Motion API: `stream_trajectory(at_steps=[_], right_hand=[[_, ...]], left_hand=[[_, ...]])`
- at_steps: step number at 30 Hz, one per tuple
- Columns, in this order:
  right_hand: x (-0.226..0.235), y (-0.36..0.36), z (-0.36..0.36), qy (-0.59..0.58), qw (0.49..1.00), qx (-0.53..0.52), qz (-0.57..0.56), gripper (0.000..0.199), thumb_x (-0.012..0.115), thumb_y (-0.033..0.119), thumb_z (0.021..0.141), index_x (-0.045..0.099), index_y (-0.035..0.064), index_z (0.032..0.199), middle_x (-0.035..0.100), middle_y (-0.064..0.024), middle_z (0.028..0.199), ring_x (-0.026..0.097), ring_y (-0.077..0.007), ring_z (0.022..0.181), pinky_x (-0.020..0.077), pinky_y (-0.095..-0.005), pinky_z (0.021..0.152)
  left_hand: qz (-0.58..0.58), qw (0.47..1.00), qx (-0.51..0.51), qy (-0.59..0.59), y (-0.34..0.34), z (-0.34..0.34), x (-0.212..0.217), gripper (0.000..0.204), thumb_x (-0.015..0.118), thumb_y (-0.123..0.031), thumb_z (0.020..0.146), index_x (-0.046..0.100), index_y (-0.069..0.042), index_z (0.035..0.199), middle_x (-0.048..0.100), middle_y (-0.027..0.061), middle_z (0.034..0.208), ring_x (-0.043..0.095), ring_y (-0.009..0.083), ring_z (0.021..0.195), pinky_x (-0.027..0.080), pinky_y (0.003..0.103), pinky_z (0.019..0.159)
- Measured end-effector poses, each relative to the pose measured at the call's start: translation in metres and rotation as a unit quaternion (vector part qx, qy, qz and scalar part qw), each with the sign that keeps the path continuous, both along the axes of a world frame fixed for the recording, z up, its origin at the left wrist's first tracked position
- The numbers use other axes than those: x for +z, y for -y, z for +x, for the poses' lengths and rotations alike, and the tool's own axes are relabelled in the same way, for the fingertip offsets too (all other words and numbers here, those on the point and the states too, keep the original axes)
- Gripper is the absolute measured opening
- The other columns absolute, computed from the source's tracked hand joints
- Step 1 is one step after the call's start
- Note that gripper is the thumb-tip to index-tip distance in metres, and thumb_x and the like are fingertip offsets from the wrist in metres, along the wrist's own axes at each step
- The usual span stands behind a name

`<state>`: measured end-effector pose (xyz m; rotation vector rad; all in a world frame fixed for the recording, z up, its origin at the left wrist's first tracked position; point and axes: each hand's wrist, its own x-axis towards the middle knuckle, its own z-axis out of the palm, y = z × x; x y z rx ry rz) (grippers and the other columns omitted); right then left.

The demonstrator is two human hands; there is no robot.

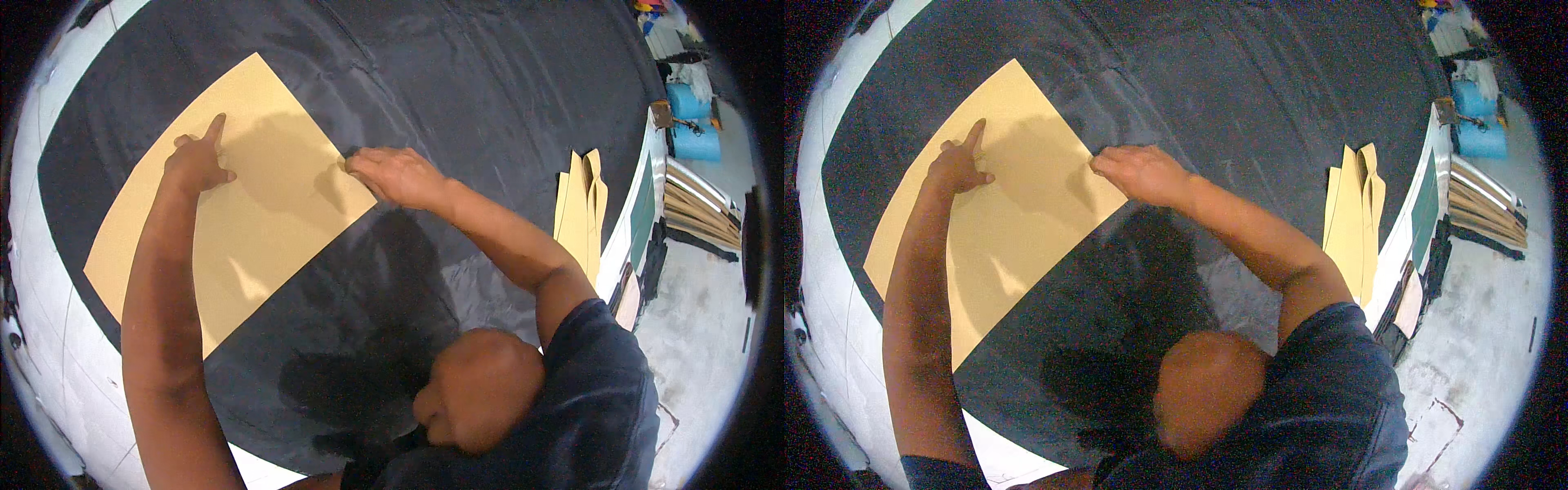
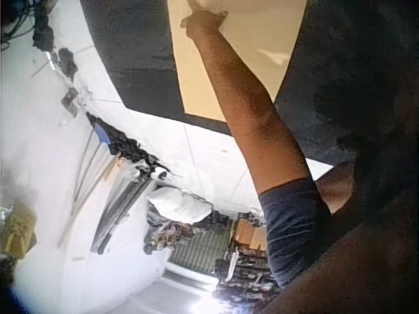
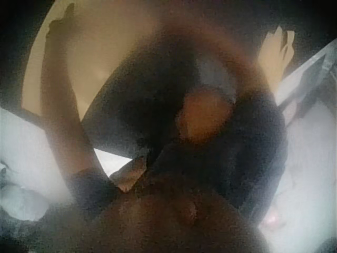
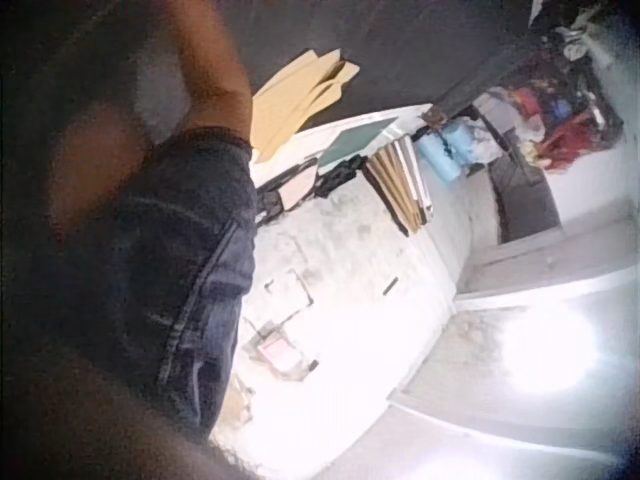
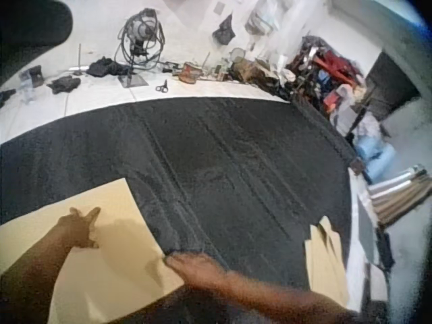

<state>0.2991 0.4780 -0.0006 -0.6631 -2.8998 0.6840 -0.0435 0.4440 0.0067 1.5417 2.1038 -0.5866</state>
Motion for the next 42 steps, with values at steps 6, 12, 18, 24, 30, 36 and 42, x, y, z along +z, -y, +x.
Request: stream_trajectory(at_steps=[6, 12, 18, 24, 30, 36, 42], right_hand=[[0.008, 0.014, 0.020, 0.028, 0.998, 0.007, -0.061, 0.018, 0.050, 0.020, 0.098, 0.057, 0.0096, 0.111, 0.064, -0.0125, 0.100, 0.066, -0.0360, 0.093, 0.0542, -0.0478, 0.077], [0.001, 0.013, 0.026, -0.007, 0.997, -0.001, -0.071, 0.018, 0.051, 0.022, 0.098, 0.057, 0.0087, 0.110, 0.065, -0.0143, 0.101, 0.065, -0.0365, 0.095, 0.0538, -0.0480, 0.078], [0.011, 0.013, 0.026, 0.036, 0.994, -0.005, -0.107, 0.019, 0.050, 0.023, 0.099, 0.057, 0.0087, 0.109, 0.066, -0.0139, 0.104, 0.065, -0.0364, 0.096, 0.0536, -0.0483, 0.078], [0.012, 0.016, 0.030, 0.061, 0.991, -0.009, -0.116, 0.020, 0.049, 0.025, 0.100, 0.058, 0.0092, 0.108, 0.066, -0.0131, 0.103, 0.065, -0.0366, 0.096, 0.0530, -0.0498, 0.078], [0.010, 0.018, 0.029, 0.068, 0.992, -0.012, -0.103, 0.021, 0.050, 0.027, 0.100, 0.057, 0.0092, 0.108, 0.066, -0.0134, 0.102, 0.065, -0.0370, 0.096, 0.0533, -0.0500, 0.078], [0.008, -0.001, -0.001, 0.027, 0.998, -0.017, -0.049, 0.020, 0.049, 0.025, 0.099, 0.058, 0.0092, 0.107, 0.066, -0.0143, 0.101, 0.065, -0.0369, 0.097, 0.0534, -0.0505, 0.079], [-0.002, -0.039, -0.046, 0.008, 0.999, -0.037, -0.017, 0.021, 0.049, 0.025, 0.098, 0.058, 0.0089, 0.106, 0.067, -0.0139, 0.102, 0.065, -0.0370, 0.098, 0.0526, -0.0508, 0.080]], left_hand=[[0.023, 0.999, -0.006, -0.037, 0.004, 0.003, -0.006, 0.116, 0.087, -0.036, 0.069, 0.013, -0.034, 0.158, 0.056, 0.0302, 0.131, 0.058, 0.0378, 0.123, 0.051, 0.046, 0.098], [0.013, 1.000, 0.002, -0.010, 0.002, 0.002, -0.001, 0.114, 0.087, -0.035, 0.069, 0.015, -0.034, 0.158, 0.061, 0.0254, 0.129, 0.055, 0.0374, 0.127, 0.050, 0.048, 0.099], [0.029, 0.999, -0.015, 0.011, 0.003, -0.004, -0.004, 0.113, 0.086, -0.037, 0.069, 0.015, -0.033, 0.158, 0.067, 0.0211, 0.121, 0.051, 0.0375, 0.131, 0.049, 0.049, 0.099], [0.020, 1.000, 0.001, -0.001, 0.003, 0.001, -0.001, 0.114, 0.087, -0.036, 0.069, 0.016, -0.034, 0.158, 0.063, 0.0250, 0.126, 0.052, 0.0377, 0.130, 0.049, 0.049, 0.099], [0.041, 0.999, -0.011, 0.003, 0.004, -0.002, -0.003, 0.115, 0.087, -0.036, 0.068, 0.016, -0.034, 0.158, 0.060, 0.0281, 0.128, 0.056, 0.0369, 0.127, 0.050, 0.047, 0.099], [0.034, 0.999, -0.001, -0.008, 0.005, 0.001, -0.003, 0.114, 0.087, -0.034, 0.069, 0.016, -0.034, 0.158, 0.061, 0.0282, 0.128, 0.058, 0.0369, 0.124, 0.050, 0.045, 0.098], [0.001, 1.000, 0.006, -0.010, 0.001, 0.004, 0.008, 0.113, 0.086, -0.037, 0.071, 0.015, -0.036, 0.158, 0.053, 0.0322, 0.135, 0.060, 0.0344, 0.122, 0.052, 0.045, 0.096]])
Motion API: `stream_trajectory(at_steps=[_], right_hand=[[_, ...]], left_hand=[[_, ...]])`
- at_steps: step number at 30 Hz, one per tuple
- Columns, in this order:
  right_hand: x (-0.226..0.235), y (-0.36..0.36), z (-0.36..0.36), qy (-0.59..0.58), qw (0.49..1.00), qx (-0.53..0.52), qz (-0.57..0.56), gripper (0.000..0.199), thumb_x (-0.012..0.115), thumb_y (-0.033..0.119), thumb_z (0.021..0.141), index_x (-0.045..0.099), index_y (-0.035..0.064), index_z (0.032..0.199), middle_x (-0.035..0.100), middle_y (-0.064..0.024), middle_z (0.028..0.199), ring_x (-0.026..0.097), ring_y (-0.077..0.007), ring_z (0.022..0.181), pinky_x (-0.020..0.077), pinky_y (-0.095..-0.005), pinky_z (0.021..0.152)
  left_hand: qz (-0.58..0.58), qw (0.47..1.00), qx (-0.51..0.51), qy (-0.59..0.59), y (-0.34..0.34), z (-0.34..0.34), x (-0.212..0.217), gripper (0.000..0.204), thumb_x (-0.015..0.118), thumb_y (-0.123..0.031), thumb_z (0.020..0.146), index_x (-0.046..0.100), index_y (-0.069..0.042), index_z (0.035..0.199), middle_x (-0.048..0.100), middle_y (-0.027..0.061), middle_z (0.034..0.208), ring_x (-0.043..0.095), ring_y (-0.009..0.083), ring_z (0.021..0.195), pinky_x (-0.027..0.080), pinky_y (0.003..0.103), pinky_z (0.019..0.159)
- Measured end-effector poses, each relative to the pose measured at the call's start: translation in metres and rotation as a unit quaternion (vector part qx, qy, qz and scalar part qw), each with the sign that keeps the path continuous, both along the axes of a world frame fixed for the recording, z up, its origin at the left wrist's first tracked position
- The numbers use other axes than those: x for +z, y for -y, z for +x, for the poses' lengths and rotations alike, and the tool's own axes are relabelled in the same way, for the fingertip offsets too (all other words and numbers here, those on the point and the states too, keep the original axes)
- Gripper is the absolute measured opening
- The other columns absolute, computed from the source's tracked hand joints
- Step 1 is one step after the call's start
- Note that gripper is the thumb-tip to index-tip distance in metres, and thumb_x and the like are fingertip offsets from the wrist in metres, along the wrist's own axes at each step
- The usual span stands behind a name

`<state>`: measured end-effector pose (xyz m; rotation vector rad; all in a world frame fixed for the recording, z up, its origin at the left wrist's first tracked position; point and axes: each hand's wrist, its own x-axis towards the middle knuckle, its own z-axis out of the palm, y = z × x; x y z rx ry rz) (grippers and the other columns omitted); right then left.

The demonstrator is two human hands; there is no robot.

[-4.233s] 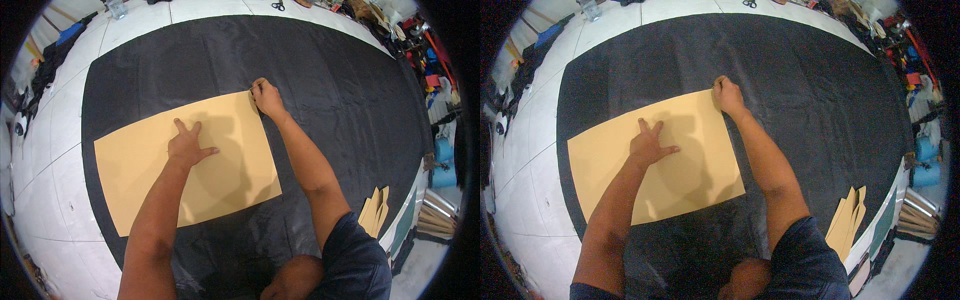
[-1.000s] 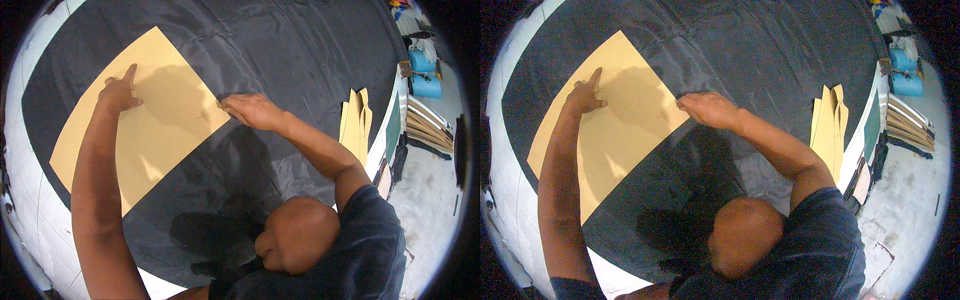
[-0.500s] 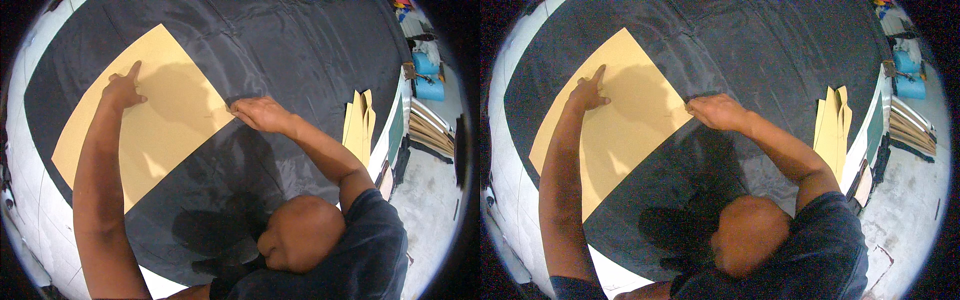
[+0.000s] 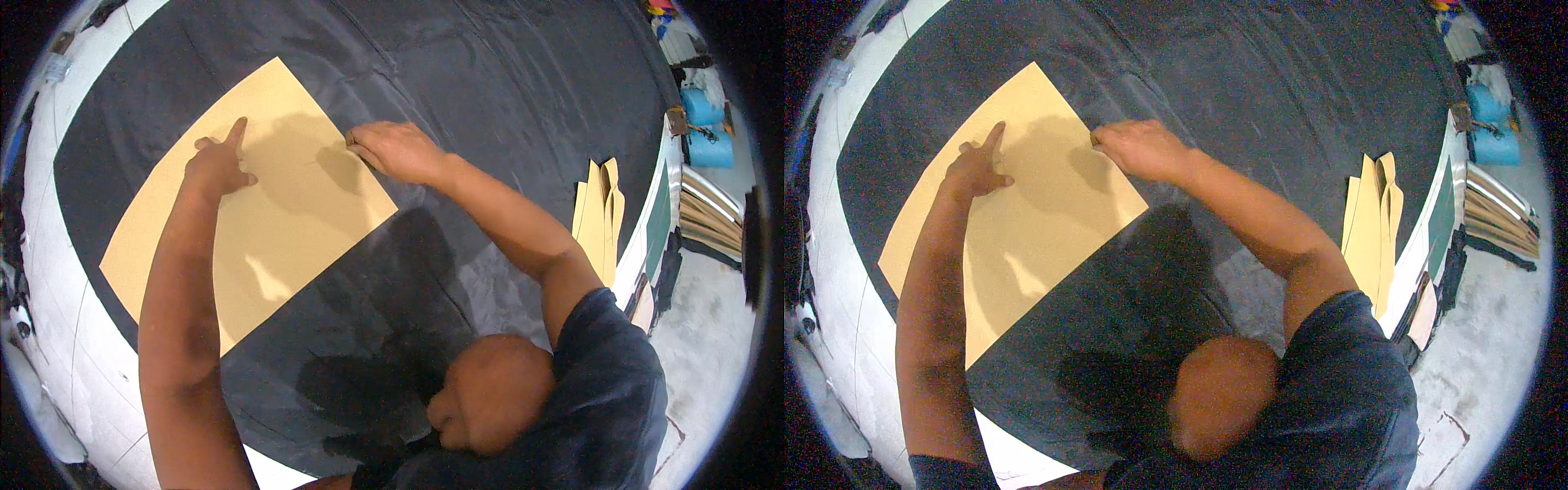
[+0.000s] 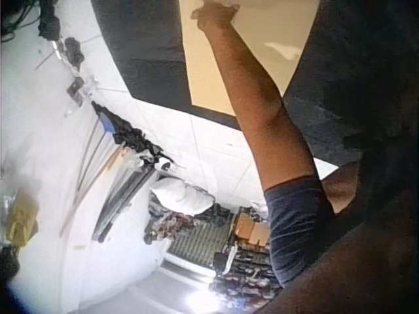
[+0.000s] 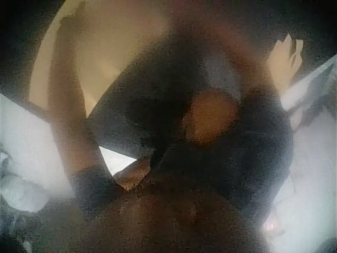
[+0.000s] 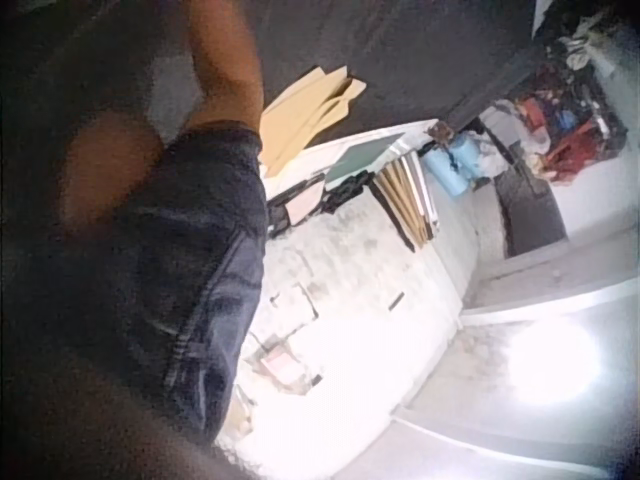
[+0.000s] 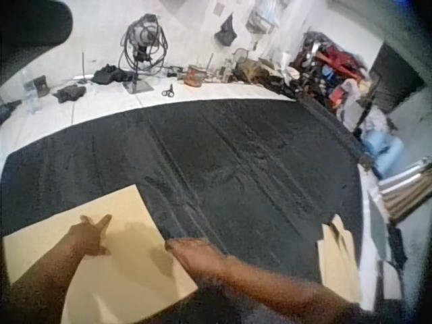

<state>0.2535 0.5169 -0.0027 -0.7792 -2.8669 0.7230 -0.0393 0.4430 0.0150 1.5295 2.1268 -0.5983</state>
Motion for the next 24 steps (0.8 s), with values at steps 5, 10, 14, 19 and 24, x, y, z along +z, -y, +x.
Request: stream_trajectory(at_steps=[5, 10, 14, 19, 24], right_hand=[[-0.006, -0.032, -0.037, -0.026, 1.000, -0.014, 0.012, 0.021, 0.049, 0.027, 0.098, 0.059, 0.0100, 0.107, 0.068, -0.0119, 0.104, 0.064, -0.0353, 0.099, 0.0513, -0.0499, 0.082], [-0.015, -0.063, -0.077, -0.049, 0.997, -0.020, 0.061, 0.020, 0.049, 0.027, 0.100, 0.060, 0.0112, 0.105, 0.068, -0.0089, 0.101, 0.064, -0.0324, 0.099, 0.0515, -0.0474, 0.079], [-0.021, -0.069, -0.083, -0.068, 0.993, -0.008, 0.093, 0.023, 0.047, 0.028, 0.098, 0.061, 0.0131, 0.110, 0.068, -0.0102, 0.110, 0.064, -0.0340, 0.103, 0.0531, -0.0488, 0.083], [-0.018, -0.026, -0.026, -0.049, 0.995, 0.021, 0.079, 0.025, 0.049, 0.025, 0.096, 0.060, 0.0129, 0.114, 0.067, -0.0084, 0.105, 0.065, -0.0323, 0.099, 0.0549, -0.0481, 0.077], [-0.009, 0.034, 0.045, -0.021, 0.998, 0.047, 0.041, 0.025, 0.054, 0.015, 0.090, 0.059, 0.0133, 0.114, 0.064, -0.0078, 0.098, 0.066, -0.0303, 0.095, 0.0560, -0.0451, 0.074]], left_hand=[[0.001, 1.000, 0.012, -0.006, 0.001, 0.000, -0.003, 0.113, 0.087, -0.038, 0.070, 0.014, -0.036, 0.158, 0.045, 0.0349, 0.141, 0.061, 0.0350, 0.121, 0.052, 0.044, 0.096], [0.000, 1.000, -0.001, -0.004, 0.001, -0.005, -0.007, 0.114, 0.087, -0.038, 0.070, 0.013, -0.036, 0.158, 0.042, 0.0360, 0.143, 0.062, 0.0355, 0.119, 0.052, 0.044, 0.096], [0.002, 1.000, -0.001, -0.009, 0.001, -0.002, -0.004, 0.114, 0.087, -0.038, 0.071, 0.014, -0.036, 0.158, 0.041, 0.0367, 0.143, 0.064, 0.0359, 0.116, 0.052, 0.044, 0.097], [0.004, 1.000, 0.004, -0.013, 0.000, 0.002, -0.003, 0.114, 0.087, -0.038, 0.071, 0.014, -0.037, 0.158, 0.041, 0.0362, 0.143, 0.067, 0.0353, 0.111, 0.052, 0.044, 0.096], [-0.002, 1.000, -0.003, -0.022, 0.001, -0.002, -0.009, 0.113, 0.087, -0.036, 0.071, 0.013, -0.036, 0.158, 0.042, 0.0359, 0.143, 0.067, 0.0357, 0.109, 0.052, 0.044, 0.096]])
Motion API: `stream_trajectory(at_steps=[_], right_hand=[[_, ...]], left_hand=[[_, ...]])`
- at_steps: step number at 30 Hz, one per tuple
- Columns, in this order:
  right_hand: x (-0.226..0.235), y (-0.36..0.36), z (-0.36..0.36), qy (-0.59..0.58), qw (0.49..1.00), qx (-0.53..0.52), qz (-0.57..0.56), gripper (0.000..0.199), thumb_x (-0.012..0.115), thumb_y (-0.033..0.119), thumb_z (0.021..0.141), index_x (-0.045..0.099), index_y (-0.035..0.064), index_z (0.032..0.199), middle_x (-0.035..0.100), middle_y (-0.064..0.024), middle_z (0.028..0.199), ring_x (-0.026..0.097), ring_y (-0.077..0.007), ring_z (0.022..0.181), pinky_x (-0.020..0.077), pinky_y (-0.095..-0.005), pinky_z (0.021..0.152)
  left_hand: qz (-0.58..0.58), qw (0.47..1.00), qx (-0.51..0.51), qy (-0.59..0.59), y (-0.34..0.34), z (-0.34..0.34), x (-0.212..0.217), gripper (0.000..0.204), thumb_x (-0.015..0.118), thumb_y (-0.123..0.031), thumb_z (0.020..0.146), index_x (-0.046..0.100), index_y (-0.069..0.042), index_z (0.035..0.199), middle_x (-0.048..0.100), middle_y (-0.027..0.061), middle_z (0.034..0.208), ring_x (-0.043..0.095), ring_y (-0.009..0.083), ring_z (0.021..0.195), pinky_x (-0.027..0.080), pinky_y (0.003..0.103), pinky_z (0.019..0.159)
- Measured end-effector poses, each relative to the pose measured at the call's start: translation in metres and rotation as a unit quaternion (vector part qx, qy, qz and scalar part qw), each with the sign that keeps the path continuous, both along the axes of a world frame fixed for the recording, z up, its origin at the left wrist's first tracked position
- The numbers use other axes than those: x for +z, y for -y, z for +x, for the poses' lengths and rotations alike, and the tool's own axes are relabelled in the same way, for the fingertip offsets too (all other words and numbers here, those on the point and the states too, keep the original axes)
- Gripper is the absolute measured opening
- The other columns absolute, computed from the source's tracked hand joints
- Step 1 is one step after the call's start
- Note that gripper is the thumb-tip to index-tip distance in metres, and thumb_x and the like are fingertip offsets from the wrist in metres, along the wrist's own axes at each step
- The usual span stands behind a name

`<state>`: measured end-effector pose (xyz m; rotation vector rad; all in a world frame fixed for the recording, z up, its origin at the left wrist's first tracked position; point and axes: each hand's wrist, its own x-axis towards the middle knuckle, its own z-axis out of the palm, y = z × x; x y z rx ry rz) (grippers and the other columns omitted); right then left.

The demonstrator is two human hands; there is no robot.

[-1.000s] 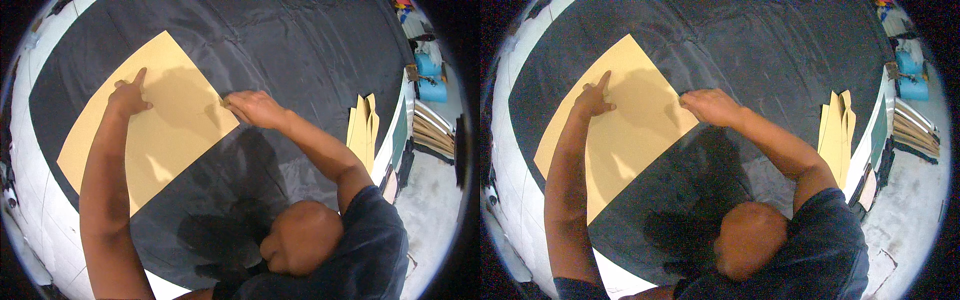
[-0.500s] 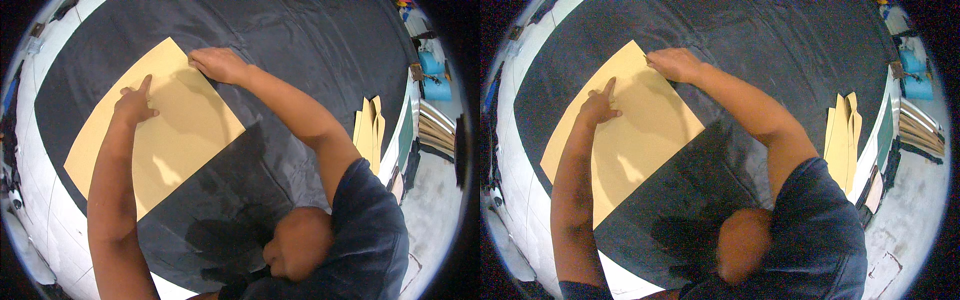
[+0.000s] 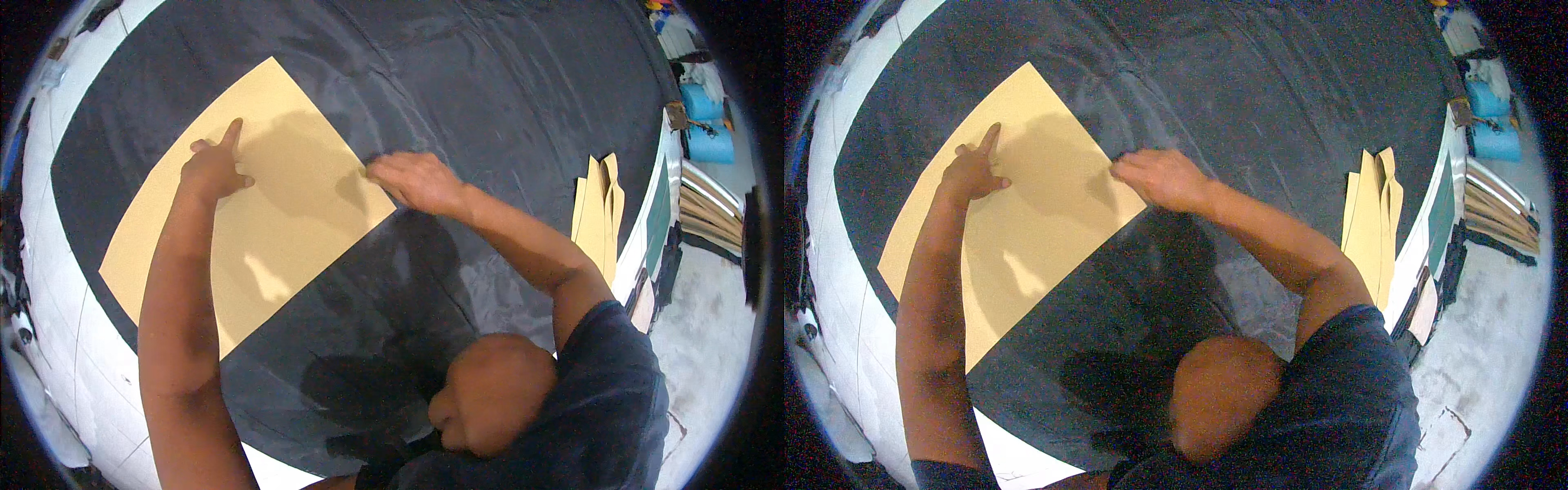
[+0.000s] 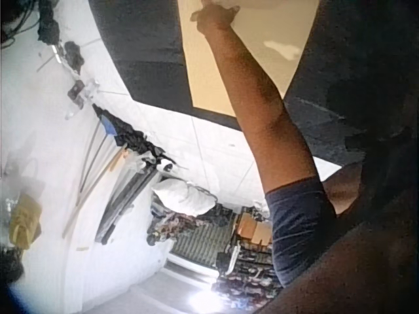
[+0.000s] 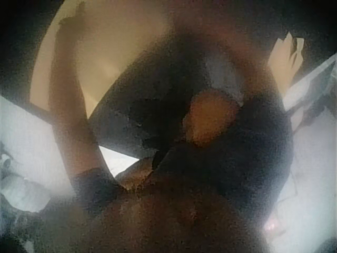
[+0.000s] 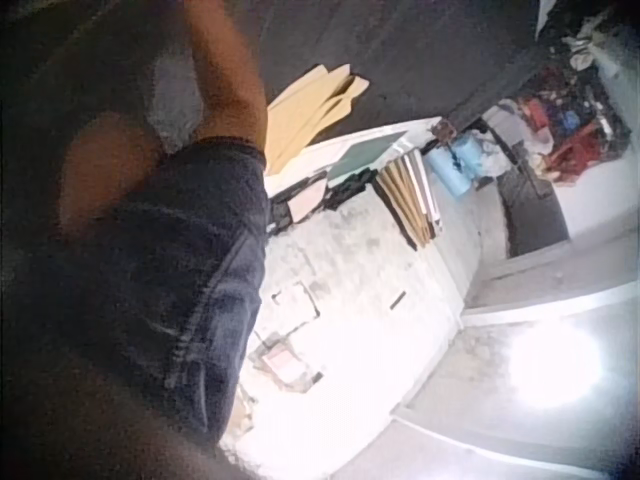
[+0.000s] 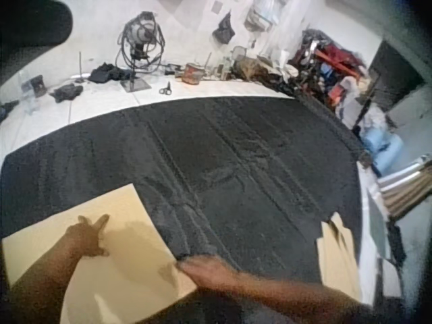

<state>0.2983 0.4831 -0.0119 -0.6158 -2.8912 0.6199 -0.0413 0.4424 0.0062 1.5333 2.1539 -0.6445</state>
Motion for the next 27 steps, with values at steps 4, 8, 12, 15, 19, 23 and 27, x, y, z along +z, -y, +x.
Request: stream_trajectory(at_steps=[4, 8, 12, 15, 19, 23, 27], right_hand=[[0.010, 0.013, 0.020, -0.037, 0.996, -0.068, -0.050, 0.019, 0.052, 0.019, 0.096, 0.061, 0.0096, 0.110, 0.066, -0.0103, 0.100, 0.065, -0.0334, 0.094, 0.0544, -0.0454, 0.077], [0.017, 0.016, 0.021, -0.109, 0.950, -0.242, -0.165, 0.025, 0.048, 0.025, 0.103, 0.062, 0.0053, 0.108, 0.068, -0.0124, 0.099, 0.066, -0.0314, 0.093, 0.0518, -0.0415, 0.081], [0.013, 0.037, 0.039, -0.101, 0.918, -0.292, -0.249, 0.027, 0.044, 0.024, 0.105, 0.061, 0.0041, 0.110, 0.069, -0.0136, 0.094, 0.067, -0.0272, 0.091, 0.0507, -0.0391, 0.082], [0.012, 0.062, 0.041, -0.083, 0.925, -0.271, -0.253, 0.025, 0.044, 0.021, 0.104, 0.060, 0.0050, 0.114, 0.068, -0.0145, 0.092, 0.067, -0.0279, 0.092, 0.0509, -0.0396, 0.082], [0.015, 0.092, 0.034, 0.014, 0.945, -0.167, -0.281, 0.028, 0.044, 0.018, 0.101, 0.058, 0.0034, 0.121, 0.067, -0.0176, 0.100, 0.065, -0.0370, 0.100, 0.0502, -0.0451, 0.087], [-0.003, 0.120, 0.009, -0.050, 0.961, -0.124, -0.243, 0.026, 0.048, 0.013, 0.098, 0.060, 0.0014, 0.119, 0.065, -0.0212, 0.105, 0.064, -0.0367, 0.103, 0.0496, -0.0440, 0.092], [-0.004, 0.134, -0.027, -0.023, 0.953, -0.176, -0.247, 0.031, 0.062, 0.025, 0.094, 0.061, 0.0001, 0.113, 0.065, -0.0199, 0.104, 0.064, -0.0353, 0.100, 0.0501, -0.0429, 0.090]], left_hand=[[0.011, 1.000, 0.009, 0.027, 0.000, -0.001, 0.001, 0.112, 0.085, -0.038, 0.072, 0.013, -0.035, 0.158, 0.037, 0.0357, 0.146, 0.065, 0.0372, 0.113, 0.052, 0.045, 0.097], [0.083, 0.996, 0.019, 0.005, 0.032, -0.015, -0.015, 0.110, 0.082, -0.046, 0.074, 0.013, -0.035, 0.158, 0.028, 0.0323, 0.154, 0.061, 0.0397, 0.119, 0.051, 0.046, 0.099], [0.057, 0.998, 0.035, 0.019, 0.074, -0.024, -0.002, 0.107, 0.080, -0.051, 0.074, 0.017, -0.034, 0.158, 0.021, 0.0278, 0.159, 0.059, 0.0395, 0.122, 0.051, 0.047, 0.099], [0.090, 0.993, 0.057, 0.049, 0.121, -0.043, 0.003, 0.106, 0.081, -0.050, 0.073, 0.019, -0.032, 0.158, 0.021, 0.0272, 0.159, 0.060, 0.0387, 0.121, 0.052, 0.047, 0.098], [0.105, 0.990, 0.074, 0.057, 0.174, -0.050, 0.005, 0.105, 0.080, -0.052, 0.073, 0.024, -0.027, 0.157, 0.022, 0.0260, 0.159, 0.059, 0.0405, 0.121, 0.052, 0.046, 0.097], [0.167, 0.972, 0.118, 0.118, 0.211, -0.027, 0.010, 0.094, 0.076, -0.053, 0.078, 0.032, -0.019, 0.154, 0.027, 0.0253, 0.158, 0.050, 0.0393, 0.132, 0.046, 0.045, 0.105], [0.254, 0.944, 0.115, 0.177, 0.267, -0.014, 0.008, 0.073, 0.067, -0.050, 0.088, 0.044, -0.011, 0.146, 0.037, 0.0239, 0.153, 0.043, 0.0376, 0.137, 0.040, 0.046, 0.110]])
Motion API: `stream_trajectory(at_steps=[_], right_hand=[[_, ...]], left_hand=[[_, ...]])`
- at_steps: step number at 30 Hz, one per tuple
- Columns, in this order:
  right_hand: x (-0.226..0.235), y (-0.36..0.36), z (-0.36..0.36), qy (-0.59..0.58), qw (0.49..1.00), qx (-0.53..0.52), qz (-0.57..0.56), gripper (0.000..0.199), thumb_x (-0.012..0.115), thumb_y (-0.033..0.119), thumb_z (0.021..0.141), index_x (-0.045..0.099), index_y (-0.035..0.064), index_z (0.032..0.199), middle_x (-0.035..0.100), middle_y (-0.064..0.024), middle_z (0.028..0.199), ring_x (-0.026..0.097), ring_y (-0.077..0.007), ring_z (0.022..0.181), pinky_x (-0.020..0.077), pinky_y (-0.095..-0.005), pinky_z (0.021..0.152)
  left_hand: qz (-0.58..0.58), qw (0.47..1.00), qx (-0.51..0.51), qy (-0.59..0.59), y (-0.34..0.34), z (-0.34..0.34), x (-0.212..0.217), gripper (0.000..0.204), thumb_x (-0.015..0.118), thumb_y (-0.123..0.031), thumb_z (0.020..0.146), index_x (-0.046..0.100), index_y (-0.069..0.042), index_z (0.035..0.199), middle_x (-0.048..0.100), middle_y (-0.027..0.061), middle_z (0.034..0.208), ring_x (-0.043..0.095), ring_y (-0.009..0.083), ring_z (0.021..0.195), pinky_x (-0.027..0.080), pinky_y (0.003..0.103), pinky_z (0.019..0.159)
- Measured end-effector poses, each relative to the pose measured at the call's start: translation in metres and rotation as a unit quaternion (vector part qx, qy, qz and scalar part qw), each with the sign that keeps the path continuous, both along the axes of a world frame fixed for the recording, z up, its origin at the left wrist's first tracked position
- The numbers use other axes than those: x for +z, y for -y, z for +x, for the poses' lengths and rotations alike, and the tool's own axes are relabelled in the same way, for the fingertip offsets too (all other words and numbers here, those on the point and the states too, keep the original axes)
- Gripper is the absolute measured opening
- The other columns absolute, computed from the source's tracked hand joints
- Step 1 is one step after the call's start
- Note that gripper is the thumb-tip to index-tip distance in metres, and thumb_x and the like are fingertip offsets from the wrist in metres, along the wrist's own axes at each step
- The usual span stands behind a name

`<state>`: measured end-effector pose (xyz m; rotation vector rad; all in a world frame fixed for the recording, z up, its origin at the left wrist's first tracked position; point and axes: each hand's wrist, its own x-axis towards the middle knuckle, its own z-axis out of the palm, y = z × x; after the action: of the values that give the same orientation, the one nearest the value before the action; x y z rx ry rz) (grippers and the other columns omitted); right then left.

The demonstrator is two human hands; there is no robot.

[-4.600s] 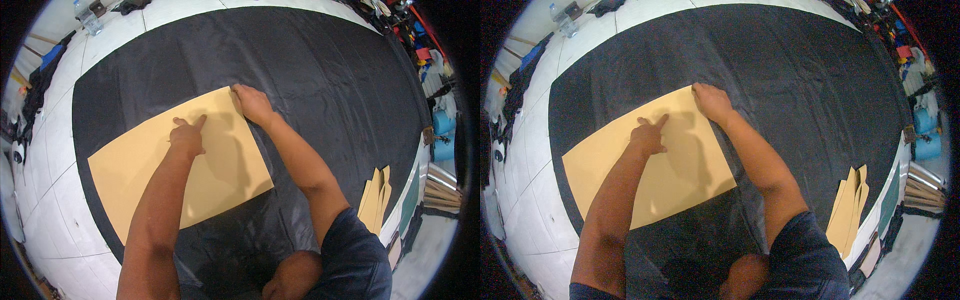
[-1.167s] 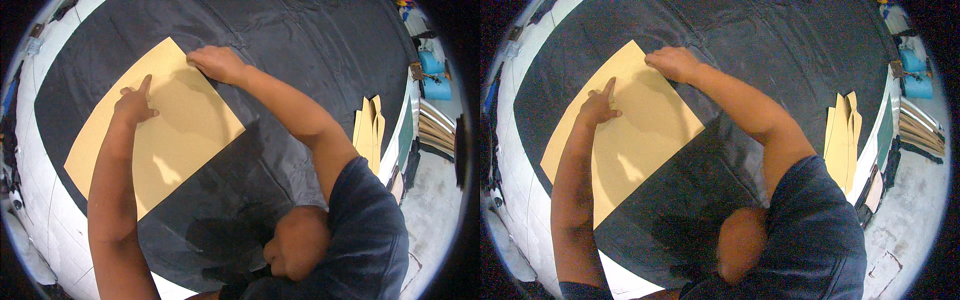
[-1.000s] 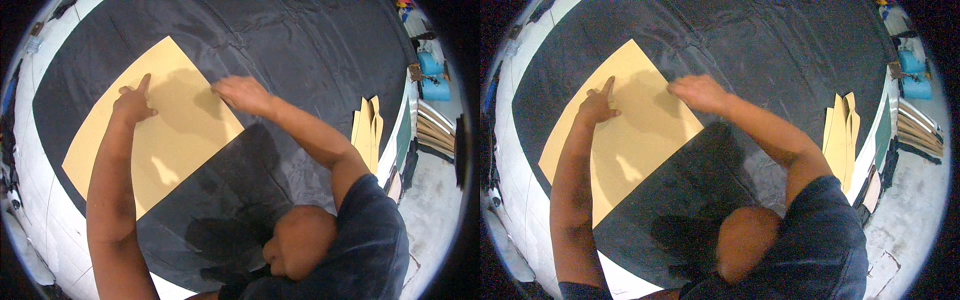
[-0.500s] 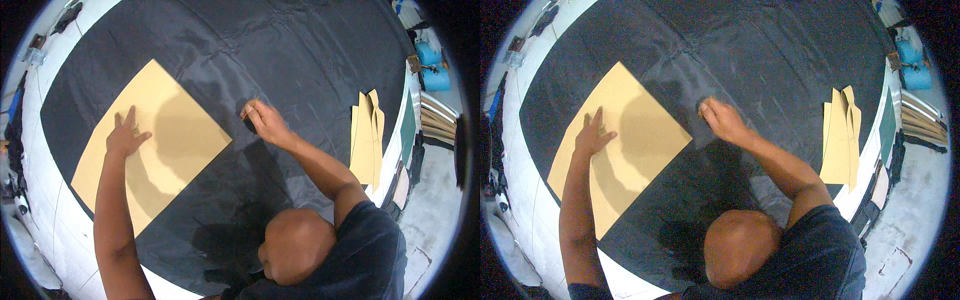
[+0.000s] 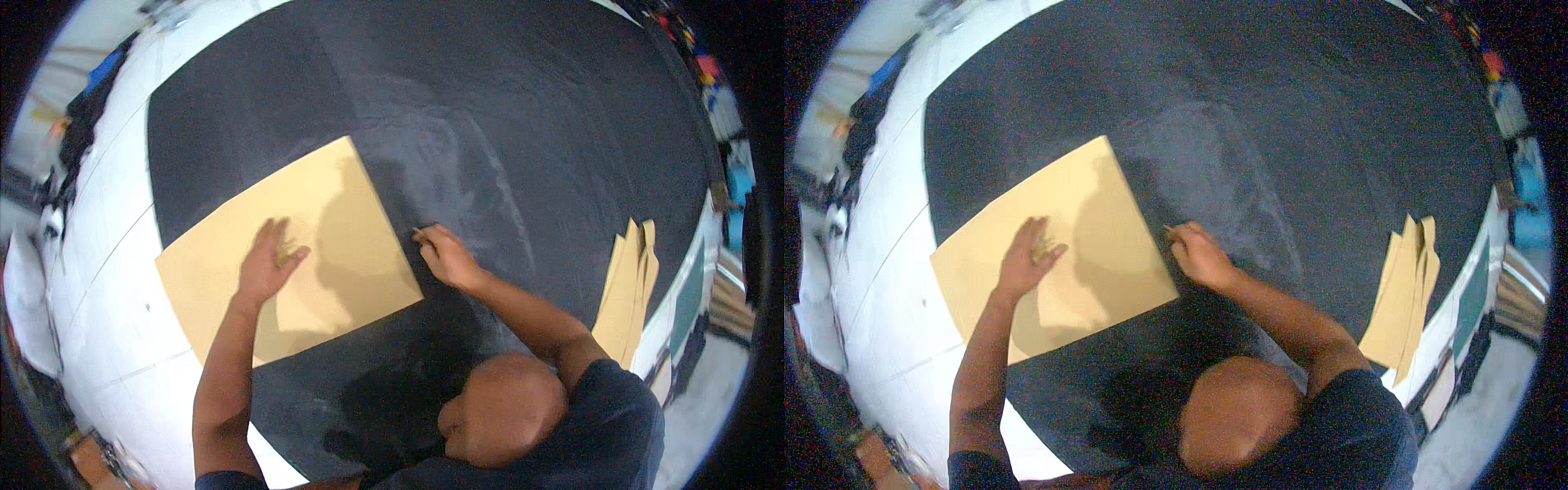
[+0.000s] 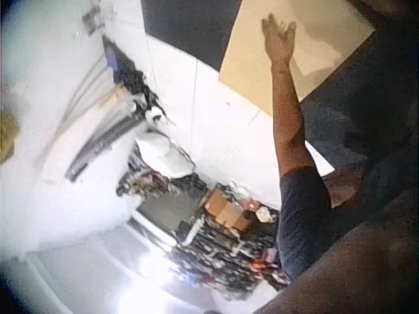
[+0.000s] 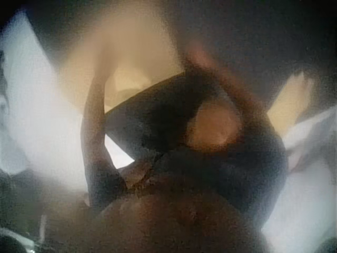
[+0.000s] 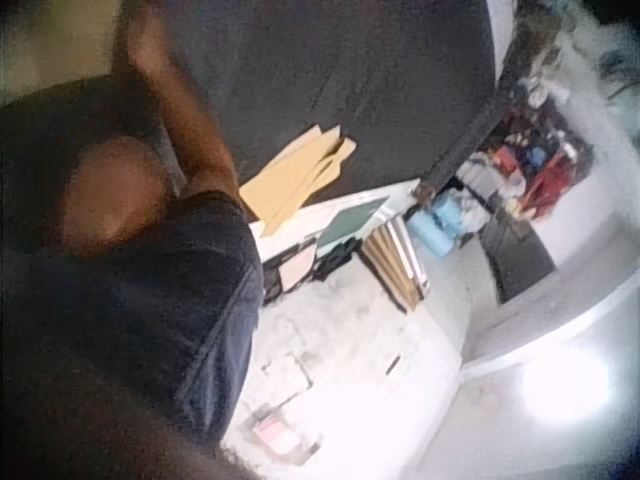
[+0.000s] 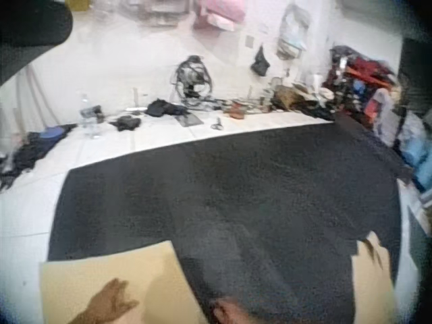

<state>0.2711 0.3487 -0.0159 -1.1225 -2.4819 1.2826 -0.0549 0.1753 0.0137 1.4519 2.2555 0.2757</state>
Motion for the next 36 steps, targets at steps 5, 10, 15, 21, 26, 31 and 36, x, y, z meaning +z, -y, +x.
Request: stream_trajectory(at_steps=[5, 10, 15, 21, 26, 31, 36], right_hand=[[0.039, 0.020, -0.032, 0.219, 0.975, -0.029, 0.028, 0.058, 0.079, 0.048, 0.080, 0.060, 0.0005, 0.107, 0.065, -0.0162, 0.104, 0.065, -0.0310, 0.099, 0.0505, -0.0416, 0.086], [0.024, 0.038, -0.036, 0.225, 0.974, -0.018, 0.026, 0.059, 0.078, 0.049, 0.078, 0.058, 0.0024, 0.108, 0.065, -0.0173, 0.108, 0.064, -0.0323, 0.105, 0.0490, -0.0464, 0.089], [0.013, 0.045, -0.042, 0.218, 0.974, -0.065, -0.015, 0.044, 0.078, 0.036, 0.081, 0.059, 0.0040, 0.104, 0.066, -0.0139, 0.097, 0.065, -0.0266, 0.093, 0.0509, -0.0415, 0.082], [-0.007, 0.026, -0.034, 0.071, 0.976, -0.124, -0.165, 0.033, 0.071, 0.020, 0.089, 0.056, -0.0009, 0.110, 0.065, -0.0105, 0.097, 0.061, -0.0210, 0.086, 0.0513, -0.0388, 0.077], [0.015, -0.039, -0.016, -0.017, 0.964, -0.186, -0.190, 0.038, 0.059, 0.019, 0.098, 0.056, -0.0010, 0.130, 0.065, -0.0111, 0.111, 0.063, -0.0205, 0.099, 0.0506, -0.0354, 0.089], [0.029, -0.087, 0.025, -0.121, 0.944, -0.259, -0.164, 0.040, 0.062, 0.017, 0.098, 0.055, -0.0023, 0.132, 0.065, -0.0115, 0.118, 0.065, -0.0215, 0.103, 0.0521, -0.0338, 0.088], [0.016, -0.129, 0.062, -0.091, 0.967, -0.216, -0.098, 0.043, 0.064, 0.018, 0.097, 0.053, -0.0004, 0.134, 0.065, -0.0123, 0.120, 0.064, -0.0217, 0.104, 0.0518, -0.0333, 0.089]], left_hand=[[-0.122, 0.992, 0.000, 0.018, 0.115, -0.004, 0.037, 0.067, 0.067, -0.047, 0.088, 0.047, -0.012, 0.142, 0.042, 0.0227, 0.147, 0.054, 0.0391, 0.126, 0.050, 0.047, 0.100], [-0.221, 0.965, 0.137, -0.019, 0.263, -0.007, 0.038, 0.073, 0.069, -0.046, 0.087, 0.041, -0.014, 0.147, 0.038, 0.0221, 0.149, 0.058, 0.0413, 0.120, 0.052, 0.048, 0.096], [-0.209, 0.951, 0.228, -0.003, 0.312, 0.018, 0.016, 0.079, 0.068, -0.046, 0.088, 0.034, -0.014, 0.151, 0.033, 0.0273, 0.151, 0.054, 0.0438, 0.124, 0.051, 0.049, 0.097], [-0.061, 0.963, 0.261, -0.026, 0.319, 0.019, -0.007, 0.067, 0.065, -0.042, 0.091, 0.043, -0.010, 0.146, 0.043, 0.0282, 0.144, 0.048, 0.0425, 0.131, 0.044, 0.047, 0.105], [0.065, 0.965, 0.252, -0.035, 0.331, -0.008, -0.010, 0.042, 0.061, -0.028, 0.095, 0.057, -0.006, 0.130, 0.059, 0.0214, 0.125, 0.057, 0.0383, 0.118, 0.049, 0.044, 0.097], [0.063, 0.951, 0.298, -0.058, 0.356, -0.021, -0.014, 0.035, 0.062, -0.026, 0.094, 0.062, -0.005, 0.123, 0.062, 0.0192, 0.109, 0.061, 0.0371, 0.104, 0.050, 0.044, 0.089], [0.049, 0.953, 0.294, -0.052, 0.357, -0.028, -0.019, 0.035, 0.062, -0.028, 0.094, 0.063, -0.006, 0.121, 0.063, 0.0192, 0.107, 0.062, 0.0373, 0.101, 0.050, 0.045, 0.088]])
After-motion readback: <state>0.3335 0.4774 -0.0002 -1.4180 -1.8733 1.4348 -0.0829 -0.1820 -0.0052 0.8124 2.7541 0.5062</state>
